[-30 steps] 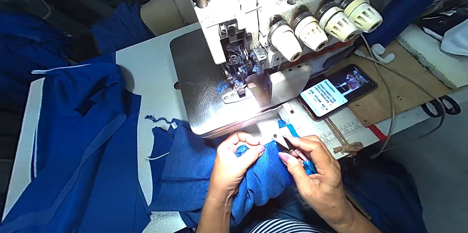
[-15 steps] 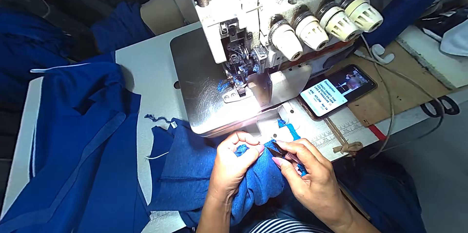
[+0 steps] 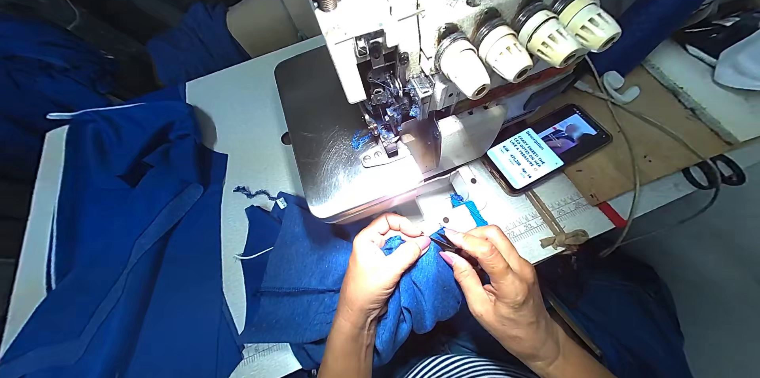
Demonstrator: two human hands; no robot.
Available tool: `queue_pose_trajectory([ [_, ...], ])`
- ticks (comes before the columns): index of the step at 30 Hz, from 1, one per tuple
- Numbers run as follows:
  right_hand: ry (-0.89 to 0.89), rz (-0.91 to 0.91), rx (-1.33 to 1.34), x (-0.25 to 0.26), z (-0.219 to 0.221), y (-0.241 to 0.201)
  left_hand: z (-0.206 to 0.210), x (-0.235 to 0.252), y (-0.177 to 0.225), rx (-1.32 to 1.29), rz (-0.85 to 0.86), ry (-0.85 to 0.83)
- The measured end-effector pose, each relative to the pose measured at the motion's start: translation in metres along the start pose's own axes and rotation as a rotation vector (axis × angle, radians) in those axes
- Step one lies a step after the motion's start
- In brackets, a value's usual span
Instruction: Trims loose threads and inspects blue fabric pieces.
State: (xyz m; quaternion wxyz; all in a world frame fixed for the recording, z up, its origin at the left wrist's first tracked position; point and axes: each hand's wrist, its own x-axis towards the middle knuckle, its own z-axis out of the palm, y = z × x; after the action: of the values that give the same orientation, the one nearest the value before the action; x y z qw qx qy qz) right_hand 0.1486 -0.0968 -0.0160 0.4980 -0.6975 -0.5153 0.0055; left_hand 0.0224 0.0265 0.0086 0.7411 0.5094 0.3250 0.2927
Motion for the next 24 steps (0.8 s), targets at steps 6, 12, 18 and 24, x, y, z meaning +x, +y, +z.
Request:
queue_pose_trajectory([
  [6, 0.114, 0.169, 0.125, 0.007, -0.014, 0.006, 0.001, 0.0, 0.001, 0.02, 0.006, 0.02],
  [12, -0.08, 0.068, -0.458, 0.006, -0.03, 0.015, 0.001, 0.001, 0.0, 0.053, 0.012, 0.026],
  [18, -0.035, -0.055, 0.084, 0.018, -0.023, -0.003, 0.001, 0.001, 0.0, 0.058, 0.022, 0.021],
  [24, -0.105, -0.066, 0.224, 0.023, -0.011, 0.003, 0.001, 0.0, 0.0, 0.051, 0.025, -0.01],
])
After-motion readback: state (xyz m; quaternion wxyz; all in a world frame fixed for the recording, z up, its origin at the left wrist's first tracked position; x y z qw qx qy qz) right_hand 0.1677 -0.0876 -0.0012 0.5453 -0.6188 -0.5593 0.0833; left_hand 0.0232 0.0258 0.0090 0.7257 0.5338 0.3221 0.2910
